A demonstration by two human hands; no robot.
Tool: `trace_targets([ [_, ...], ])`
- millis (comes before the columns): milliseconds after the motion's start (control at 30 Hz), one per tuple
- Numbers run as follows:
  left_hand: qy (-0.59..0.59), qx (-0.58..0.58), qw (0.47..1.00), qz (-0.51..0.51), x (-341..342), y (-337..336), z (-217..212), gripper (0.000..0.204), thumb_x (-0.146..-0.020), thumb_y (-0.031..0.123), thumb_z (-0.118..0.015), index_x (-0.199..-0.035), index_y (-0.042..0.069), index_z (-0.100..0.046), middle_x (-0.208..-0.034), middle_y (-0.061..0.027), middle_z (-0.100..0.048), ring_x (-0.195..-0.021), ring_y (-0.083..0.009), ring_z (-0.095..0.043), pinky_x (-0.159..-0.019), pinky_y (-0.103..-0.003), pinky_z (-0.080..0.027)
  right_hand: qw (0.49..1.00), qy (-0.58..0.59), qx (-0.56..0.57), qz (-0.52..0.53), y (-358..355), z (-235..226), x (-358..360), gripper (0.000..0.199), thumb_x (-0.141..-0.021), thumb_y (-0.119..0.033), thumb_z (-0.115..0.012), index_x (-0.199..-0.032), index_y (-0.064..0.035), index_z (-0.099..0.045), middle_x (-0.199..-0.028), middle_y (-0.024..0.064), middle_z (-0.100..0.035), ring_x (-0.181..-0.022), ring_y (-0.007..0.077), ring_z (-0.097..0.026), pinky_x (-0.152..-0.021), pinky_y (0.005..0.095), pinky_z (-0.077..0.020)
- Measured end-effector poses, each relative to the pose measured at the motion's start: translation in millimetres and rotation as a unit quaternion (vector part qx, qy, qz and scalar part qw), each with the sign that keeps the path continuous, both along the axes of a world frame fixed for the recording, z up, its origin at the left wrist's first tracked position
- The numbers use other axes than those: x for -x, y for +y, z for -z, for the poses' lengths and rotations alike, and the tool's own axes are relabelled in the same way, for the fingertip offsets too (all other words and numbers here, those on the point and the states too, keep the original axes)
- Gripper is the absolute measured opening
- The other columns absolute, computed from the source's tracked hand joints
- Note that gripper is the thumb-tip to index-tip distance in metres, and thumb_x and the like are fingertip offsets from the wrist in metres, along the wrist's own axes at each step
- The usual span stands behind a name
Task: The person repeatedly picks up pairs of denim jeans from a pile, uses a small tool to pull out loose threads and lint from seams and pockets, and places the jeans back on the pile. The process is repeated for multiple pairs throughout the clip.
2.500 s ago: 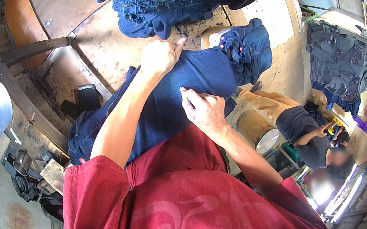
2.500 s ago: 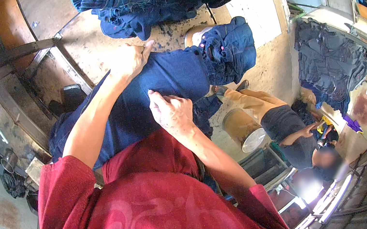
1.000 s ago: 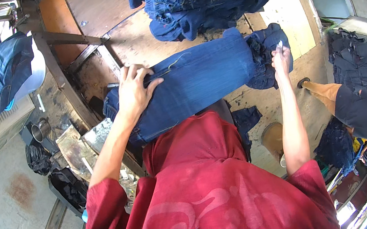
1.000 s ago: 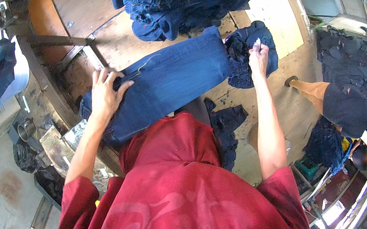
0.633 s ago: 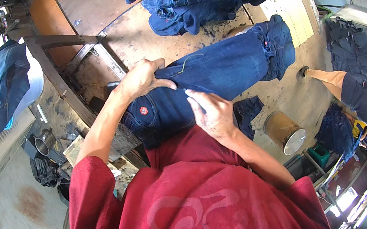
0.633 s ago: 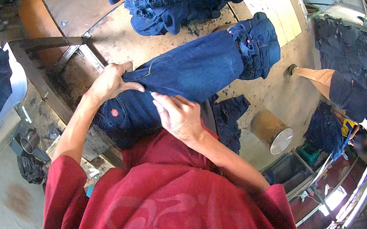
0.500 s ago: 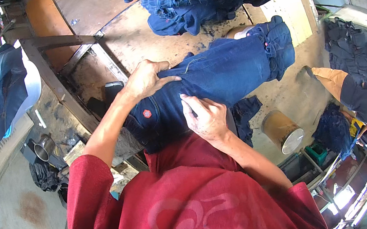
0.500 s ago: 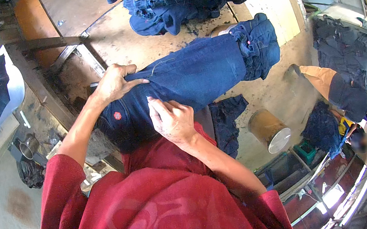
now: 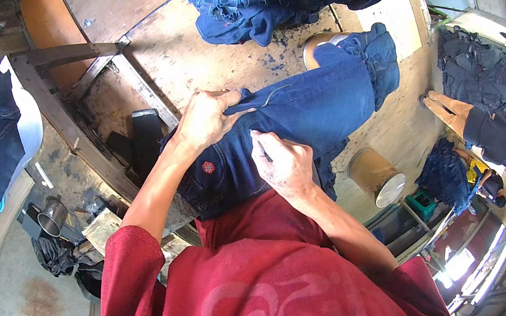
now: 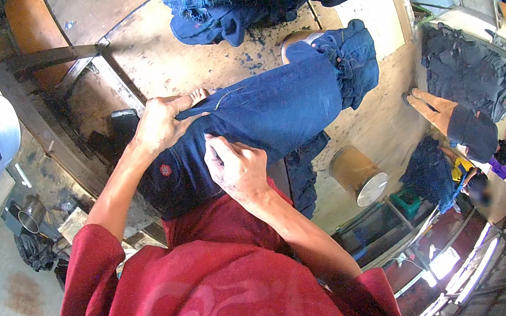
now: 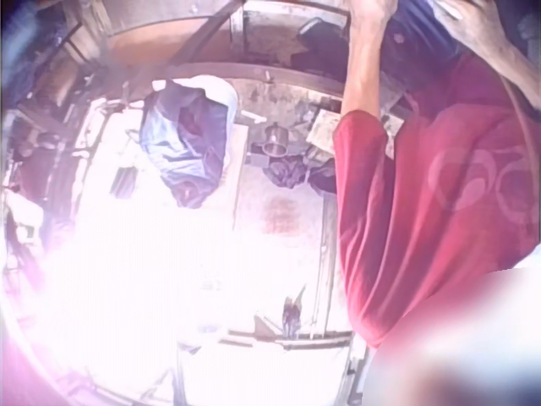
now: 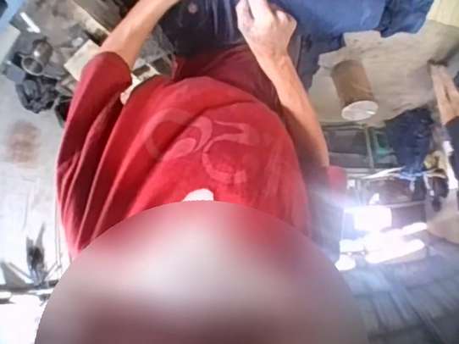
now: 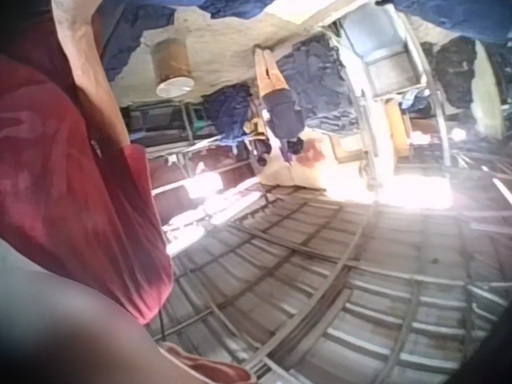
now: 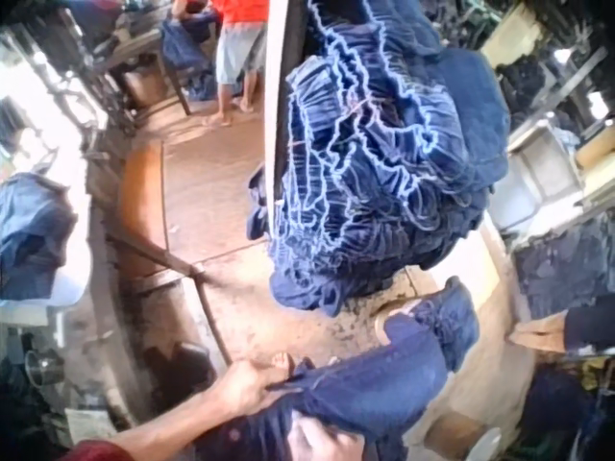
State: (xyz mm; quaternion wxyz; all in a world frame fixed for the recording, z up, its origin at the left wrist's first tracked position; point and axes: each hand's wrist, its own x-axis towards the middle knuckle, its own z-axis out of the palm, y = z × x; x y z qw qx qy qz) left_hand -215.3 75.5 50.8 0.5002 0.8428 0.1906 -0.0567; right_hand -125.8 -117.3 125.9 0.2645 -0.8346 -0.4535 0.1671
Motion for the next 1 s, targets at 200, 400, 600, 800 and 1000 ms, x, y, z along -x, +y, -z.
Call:
trace_targets([
  [200, -0.065, -0.016, 0.998, -0.009, 1.0, -0.3, -2.9, 0.031, -0.089, 0.015, -0.088, -0.117, 0.005, -0.079, -0.104, -0.0238, -0.079, -0.096, -0.0443, -0.076, -0.084, -0.045, -0.064, 0.996, -0.015, 0.075, -0.037, -2.5, -8.9, -0.6, 0.007, -0.094, -0.008, -0.079, -0.095, -0.011, -0.072, -0.063, 0.0086, -0.067, -0.053, 0.0257, -0.069, -0.049, 0.0388, -0.0536],
  [400, -0.07, 0.011, 0.996, -0.045, -0.2, -3.7, -1.5, 0.025, -0.088, 0.013, -0.088, -0.098, 0.001, -0.07, -0.089, -0.0244, -0.073, -0.089, -0.0484, -0.072, -0.076, -0.05, -0.06, 1.0, 0.011, 0.017, 0.005, 1.0, -4.9, -2.6, 0.01, -0.095, -0.009, -0.08, -0.091, -0.0106, -0.071, -0.061, 0.0099, -0.066, -0.052, 0.0274, -0.069, -0.049, 0.0398, -0.0532],
  [600, -0.125, -0.023, 0.991, -0.042, 1.1, -4.3, 4.6, 0.026, -0.086, 0.009, -0.087, -0.107, 0.002, -0.073, -0.093, -0.0238, -0.076, -0.09, -0.0477, -0.074, -0.078, -0.049, -0.062, 0.996, 0.008, 0.087, -0.036, -1.3, -10.7, -5.5, 0.008, -0.095, -0.009, -0.079, -0.093, -0.0096, -0.071, -0.063, 0.0106, -0.067, -0.054, 0.0277, -0.071, -0.05, 0.0402, -0.0543],
  [800, -0.084, -0.04, 0.995, -0.03, -0.5, -4.7, 0.2, 0.026, -0.086, 0.011, -0.087, -0.106, 0.003, -0.074, -0.092, -0.0247, -0.074, -0.089, -0.0475, -0.074, -0.076, -0.049, -0.061, 0.999, 0.028, 0.043, 0.0, 2.6, -10.6, -8.6, 0.009, -0.096, -0.009, -0.078, -0.09, -0.0092, -0.071, -0.069, 0.0117, -0.071, -0.056, 0.0294, -0.072, -0.05, 0.0408, -0.0553],
  [1000, -0.071, -0.044, 0.996, -0.031, -1.2, -4.3, -2.1, 0.022, -0.086, 0.011, -0.085, -0.103, 0.004, -0.073, -0.087, -0.0238, -0.073, -0.084, -0.0469, -0.073, -0.072, -0.05, -0.06, 0.995, 0.04, 0.088, -0.017, 1.0, -11.2, -11.9, 0.006, -0.096, -0.009, -0.078, -0.094, -0.0088, -0.072, -0.075, 0.0116, -0.074, -0.058, 0.0296, -0.073, -0.051, 0.0405, -0.056],
])
